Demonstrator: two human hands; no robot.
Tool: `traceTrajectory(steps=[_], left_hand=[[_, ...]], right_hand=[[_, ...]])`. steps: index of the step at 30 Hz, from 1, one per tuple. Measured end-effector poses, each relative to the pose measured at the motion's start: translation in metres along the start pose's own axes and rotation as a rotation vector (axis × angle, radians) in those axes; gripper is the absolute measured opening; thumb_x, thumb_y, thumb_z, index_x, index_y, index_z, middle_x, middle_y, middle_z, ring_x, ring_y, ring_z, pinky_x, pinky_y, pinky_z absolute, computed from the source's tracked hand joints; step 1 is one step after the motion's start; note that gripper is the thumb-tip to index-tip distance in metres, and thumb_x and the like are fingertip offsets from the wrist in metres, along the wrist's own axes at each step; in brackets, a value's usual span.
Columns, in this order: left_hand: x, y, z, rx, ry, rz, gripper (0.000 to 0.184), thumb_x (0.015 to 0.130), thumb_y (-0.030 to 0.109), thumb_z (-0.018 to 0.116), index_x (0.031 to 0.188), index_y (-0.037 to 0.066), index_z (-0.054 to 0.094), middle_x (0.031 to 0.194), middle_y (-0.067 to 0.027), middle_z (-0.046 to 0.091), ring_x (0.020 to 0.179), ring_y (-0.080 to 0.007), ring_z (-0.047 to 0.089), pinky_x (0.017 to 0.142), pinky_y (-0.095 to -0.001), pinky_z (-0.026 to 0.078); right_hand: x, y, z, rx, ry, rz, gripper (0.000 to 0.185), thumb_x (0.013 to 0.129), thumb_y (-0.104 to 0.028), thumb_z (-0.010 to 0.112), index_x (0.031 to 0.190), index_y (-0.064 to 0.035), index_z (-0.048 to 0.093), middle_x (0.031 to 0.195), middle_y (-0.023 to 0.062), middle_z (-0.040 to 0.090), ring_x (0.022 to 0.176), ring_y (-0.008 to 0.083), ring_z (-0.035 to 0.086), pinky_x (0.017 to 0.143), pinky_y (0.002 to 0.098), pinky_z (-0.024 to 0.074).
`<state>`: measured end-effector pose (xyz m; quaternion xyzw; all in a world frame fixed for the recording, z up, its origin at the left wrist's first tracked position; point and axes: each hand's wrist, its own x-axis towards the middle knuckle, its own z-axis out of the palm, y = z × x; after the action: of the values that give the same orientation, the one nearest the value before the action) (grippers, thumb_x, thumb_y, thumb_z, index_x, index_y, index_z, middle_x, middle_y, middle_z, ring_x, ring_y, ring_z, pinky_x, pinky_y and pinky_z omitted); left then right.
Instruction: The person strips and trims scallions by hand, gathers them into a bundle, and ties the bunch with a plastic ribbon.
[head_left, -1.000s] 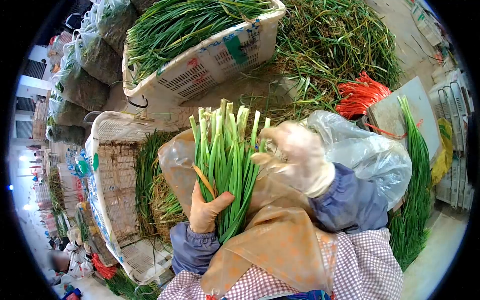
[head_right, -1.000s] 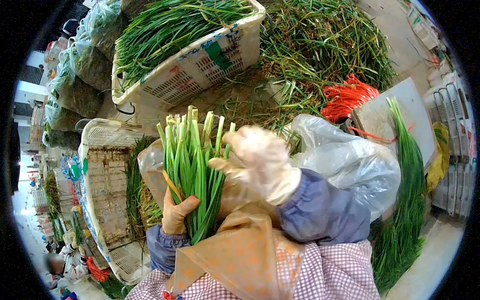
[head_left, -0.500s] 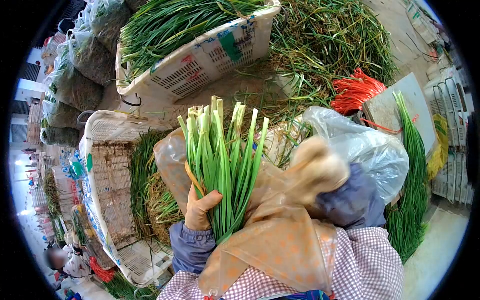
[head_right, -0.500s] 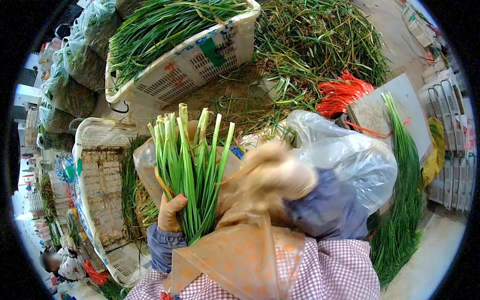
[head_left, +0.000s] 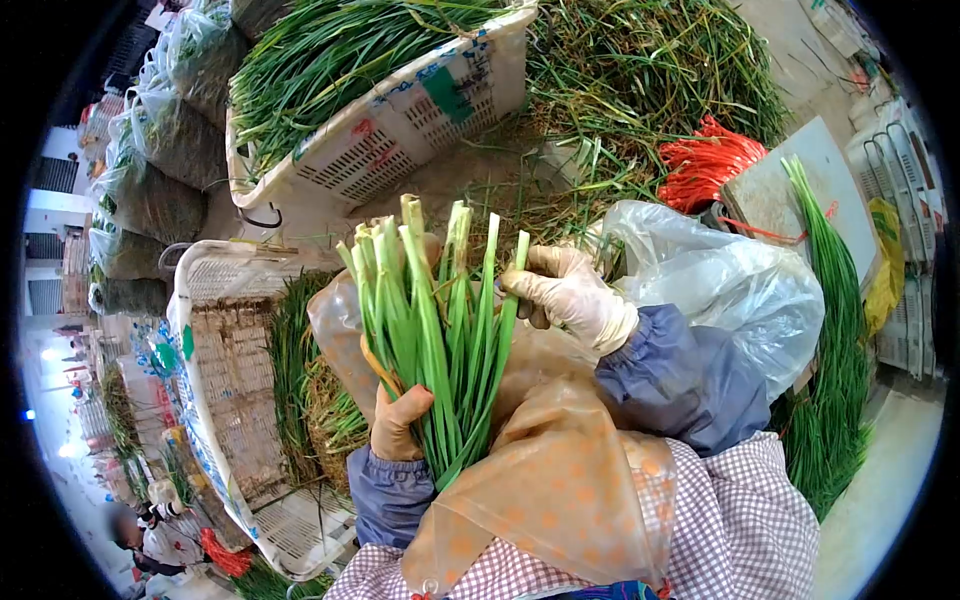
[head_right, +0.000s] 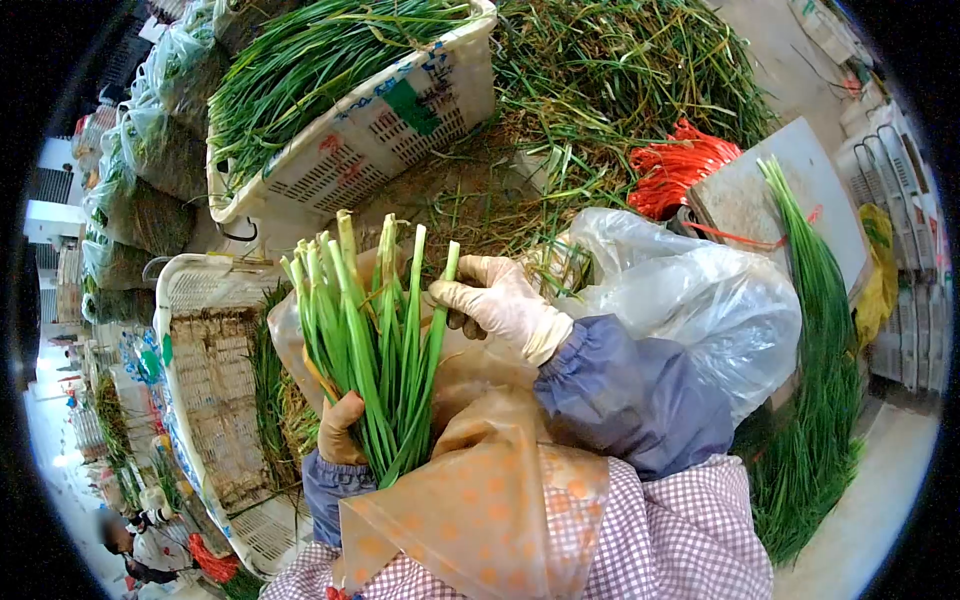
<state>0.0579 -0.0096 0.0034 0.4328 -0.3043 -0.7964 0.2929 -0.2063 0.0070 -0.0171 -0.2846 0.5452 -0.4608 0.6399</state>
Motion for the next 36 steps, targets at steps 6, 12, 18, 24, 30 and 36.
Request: traceTrajectory(steps=[6, 12, 18, 24, 30, 36], left_hand=[[-0.001, -0.006, -0.016, -0.374, -0.093, -0.065, 0.063, 0.075, 0.018, 0.071, 0.13, 0.001, 0.046, 0.118, -0.0174, 0.06, 0.101, -0.032, 0.063, 0.085, -0.0492, 0.055], [0.001, -0.007, -0.031, -0.274, -0.186, -0.044, 0.065, 0.076, 0.031, 0.071, 0.13, 0.003, 0.049, 0.122, -0.0157, 0.059, 0.105, -0.0309, 0.062, 0.087, -0.0486, 0.054], [-0.012, -0.003, -0.042, -0.291, -0.149, -0.147, 0.069, 0.071, 0.02, 0.076, 0.13, 0.001, 0.046, 0.117, -0.0154, 0.061, 0.101, -0.0311, 0.063, 0.084, -0.0461, 0.055], [-0.02, -0.007, -0.04, -0.231, -0.179, -0.12, 0.074, 0.071, 0.023, 0.077, 0.134, 0.002, 0.044, 0.127, -0.017, 0.056, 0.11, -0.0313, 0.059, 0.092, -0.0479, 0.051], [-0.016, 0.006, -0.006, -0.285, -0.195, -0.121, 0.074, 0.071, 0.021, 0.076, 0.134, 0.002, 0.043, 0.127, -0.0171, 0.056, 0.109, -0.0319, 0.059, 0.091, -0.0488, 0.051], [-0.016, -0.003, -0.028, -0.1, -0.12, -0.106, 0.065, 0.073, 0.022, 0.076, 0.128, 0.001, 0.049, 0.119, -0.0155, 0.06, 0.103, -0.0301, 0.062, 0.084, -0.0495, 0.054]], right_hand=[[-0.008, 0.029, -0.026, 0.26, -0.027, -0.101, 0.03, 0.085, -0.024, 0.066, 0.105, -0.0016, 0.061, 0.085, 0.0066, 0.063, 0.068, 0.013, 0.06, 0.057, 0.0236, 0.0493], [-0.009, 0.025, -0.048, 0.229, 0.061, -0.138, 0.018, 0.086, -0.016, 0.061, 0.1, -0.0038, 0.062, 0.084, 0.006, 0.066, 0.068, 0.0133, 0.062, 0.058, 0.0256, 0.0511], [-0.004, 0.014, -0.075, 0.428, -0.005, -0.151, 0.013, 0.088, -0.018, 0.062, 0.093, -0.0059, 0.062, 0.087, 0.0052, 0.065, 0.075, 0.0163, 0.064, 0.06, 0.029, 0.0534], [0.024, -0.024, -0.132, -0.105, 0.879, -0.924, 0.015, 0.093, -0.018, 0.058, 0.095, -0.006, 0.067, 0.087, 0.0047, 0.067, 0.081, 0.0125, 0.06, 0.073, 0.026, 0.0485], [-0.001, -0.054, -0.06, -0.132, 0.244, -0.278, 0.027, 0.091, -0.031, 0.062, 0.099, -0.0053, 0.067, 0.078, -0.0008, 0.064, 0.063, 0.0084, 0.053, 0.058, 0.0233, 0.0439], [0.015, -0.012, 0.0, -0.116, -0.082, 0.067, 0.023, 0.09, -0.027, 0.063, 0.097, -0.0049, 0.069, 0.077, 0.0018, 0.064, 0.071, 0.0085, 0.056, 0.066, 0.0248, 0.0455]])
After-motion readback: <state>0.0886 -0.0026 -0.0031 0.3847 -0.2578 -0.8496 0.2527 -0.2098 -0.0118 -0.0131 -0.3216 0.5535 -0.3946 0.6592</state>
